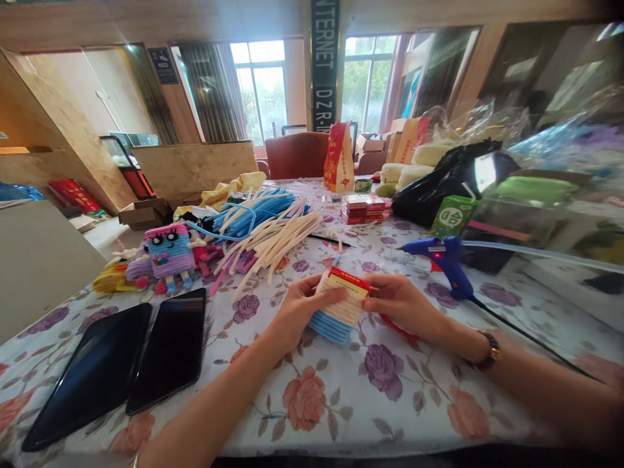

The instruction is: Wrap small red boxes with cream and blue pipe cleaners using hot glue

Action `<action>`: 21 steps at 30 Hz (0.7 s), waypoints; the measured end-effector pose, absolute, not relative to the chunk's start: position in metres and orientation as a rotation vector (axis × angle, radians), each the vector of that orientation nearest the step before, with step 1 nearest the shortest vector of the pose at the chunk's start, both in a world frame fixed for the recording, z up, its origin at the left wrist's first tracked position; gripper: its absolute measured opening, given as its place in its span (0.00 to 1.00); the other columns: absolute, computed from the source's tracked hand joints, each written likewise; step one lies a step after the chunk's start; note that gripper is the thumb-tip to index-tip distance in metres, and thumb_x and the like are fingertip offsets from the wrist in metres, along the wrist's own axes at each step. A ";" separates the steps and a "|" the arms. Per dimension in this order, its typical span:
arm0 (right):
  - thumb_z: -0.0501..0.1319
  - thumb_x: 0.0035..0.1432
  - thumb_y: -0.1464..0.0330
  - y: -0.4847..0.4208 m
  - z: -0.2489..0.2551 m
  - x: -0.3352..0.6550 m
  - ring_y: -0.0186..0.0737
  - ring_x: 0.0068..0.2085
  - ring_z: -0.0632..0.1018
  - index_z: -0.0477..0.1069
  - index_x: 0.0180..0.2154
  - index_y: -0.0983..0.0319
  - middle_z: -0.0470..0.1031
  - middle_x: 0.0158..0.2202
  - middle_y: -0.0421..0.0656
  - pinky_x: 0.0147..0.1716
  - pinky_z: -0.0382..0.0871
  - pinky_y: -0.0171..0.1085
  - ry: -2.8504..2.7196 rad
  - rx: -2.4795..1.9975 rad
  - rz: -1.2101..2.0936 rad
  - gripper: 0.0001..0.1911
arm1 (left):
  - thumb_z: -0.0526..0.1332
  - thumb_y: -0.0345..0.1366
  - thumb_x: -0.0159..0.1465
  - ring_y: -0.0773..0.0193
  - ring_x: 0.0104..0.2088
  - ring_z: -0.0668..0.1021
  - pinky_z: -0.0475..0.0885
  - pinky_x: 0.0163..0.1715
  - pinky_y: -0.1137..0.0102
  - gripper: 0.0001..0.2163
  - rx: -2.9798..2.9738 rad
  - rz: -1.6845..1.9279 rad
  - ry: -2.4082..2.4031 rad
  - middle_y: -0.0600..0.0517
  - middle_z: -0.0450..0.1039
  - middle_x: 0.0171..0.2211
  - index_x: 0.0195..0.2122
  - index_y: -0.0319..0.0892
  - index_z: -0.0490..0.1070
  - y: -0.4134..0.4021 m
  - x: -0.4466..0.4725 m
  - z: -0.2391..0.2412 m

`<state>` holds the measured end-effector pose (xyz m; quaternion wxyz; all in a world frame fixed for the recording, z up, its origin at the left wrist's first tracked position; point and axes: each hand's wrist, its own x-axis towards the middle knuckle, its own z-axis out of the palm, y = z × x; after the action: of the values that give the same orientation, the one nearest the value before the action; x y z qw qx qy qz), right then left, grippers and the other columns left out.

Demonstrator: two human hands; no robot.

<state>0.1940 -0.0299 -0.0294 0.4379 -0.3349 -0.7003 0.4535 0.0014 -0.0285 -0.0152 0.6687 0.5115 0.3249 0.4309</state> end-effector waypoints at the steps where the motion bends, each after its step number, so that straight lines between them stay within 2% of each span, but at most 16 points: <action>1: 0.66 0.48 0.58 -0.030 -0.029 0.195 0.39 0.33 0.79 0.77 0.36 0.57 0.78 0.30 0.39 0.32 0.76 0.37 -1.747 -0.842 1.112 0.13 | 0.70 0.41 0.46 0.66 0.26 0.77 0.69 0.27 0.75 0.16 1.157 0.961 0.732 0.51 0.78 0.30 0.35 0.40 0.77 -0.028 0.001 -0.015; 7: 0.67 0.48 0.60 -0.031 -0.024 0.197 0.38 0.35 0.77 0.78 0.36 0.56 0.78 0.34 0.40 0.35 0.74 0.37 -1.805 -0.836 0.947 0.13 | 0.70 0.40 0.48 0.67 0.28 0.76 0.70 0.30 0.73 0.14 1.263 0.978 0.745 0.52 0.77 0.31 0.35 0.41 0.77 -0.027 0.000 -0.017; 11: 0.65 0.52 0.64 -0.029 -0.018 0.202 0.40 0.41 0.77 0.75 0.43 0.53 0.78 0.39 0.41 0.41 0.72 0.40 -1.971 -0.800 0.512 0.14 | 0.70 0.37 0.47 0.63 0.40 0.75 0.68 0.42 0.70 0.17 1.501 1.135 0.740 0.53 0.77 0.38 0.40 0.45 0.76 -0.023 0.000 -0.020; 13: 0.64 0.54 0.67 -0.028 -0.016 0.205 0.40 0.43 0.76 0.73 0.46 0.54 0.78 0.41 0.41 0.43 0.72 0.41 -2.043 -0.726 0.234 0.15 | 0.71 0.35 0.46 0.59 0.49 0.72 0.65 0.50 0.67 0.20 1.621 1.202 0.745 0.52 0.75 0.44 0.42 0.48 0.76 -0.021 0.000 -0.022; 15: 0.62 0.56 0.71 -0.027 -0.015 0.209 0.39 0.45 0.75 0.71 0.48 0.54 0.78 0.42 0.41 0.44 0.72 0.41 -2.087 -0.660 -0.041 0.17 | 0.72 0.34 0.45 0.56 0.56 0.67 0.61 0.55 0.63 0.24 1.667 1.231 0.745 0.52 0.71 0.51 0.46 0.51 0.73 -0.019 0.000 -0.023; 18: 0.60 0.57 0.76 -0.029 -0.013 0.216 0.39 0.47 0.75 0.68 0.52 0.56 0.77 0.46 0.41 0.44 0.72 0.41 -2.177 -0.599 -0.401 0.21 | 0.72 0.32 0.43 0.53 0.61 0.61 0.61 0.56 0.59 0.33 1.607 1.235 0.723 0.53 0.60 0.59 0.51 0.56 0.68 -0.018 -0.001 -0.026; 21: 0.60 0.56 0.78 -0.034 -0.009 0.223 0.40 0.48 0.74 0.66 0.54 0.59 0.76 0.48 0.42 0.44 0.72 0.40 -2.246 -0.554 -0.666 0.24 | 0.73 0.27 0.39 0.50 0.62 0.58 0.60 0.57 0.55 0.44 1.457 1.150 0.593 0.53 0.55 0.62 0.57 0.59 0.60 -0.019 0.000 -0.026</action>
<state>0.2228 -0.0337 -0.0091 0.3590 -0.2147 -0.8708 -0.2584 -0.0004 -0.0190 -0.0255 0.5618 0.6187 0.2516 0.4882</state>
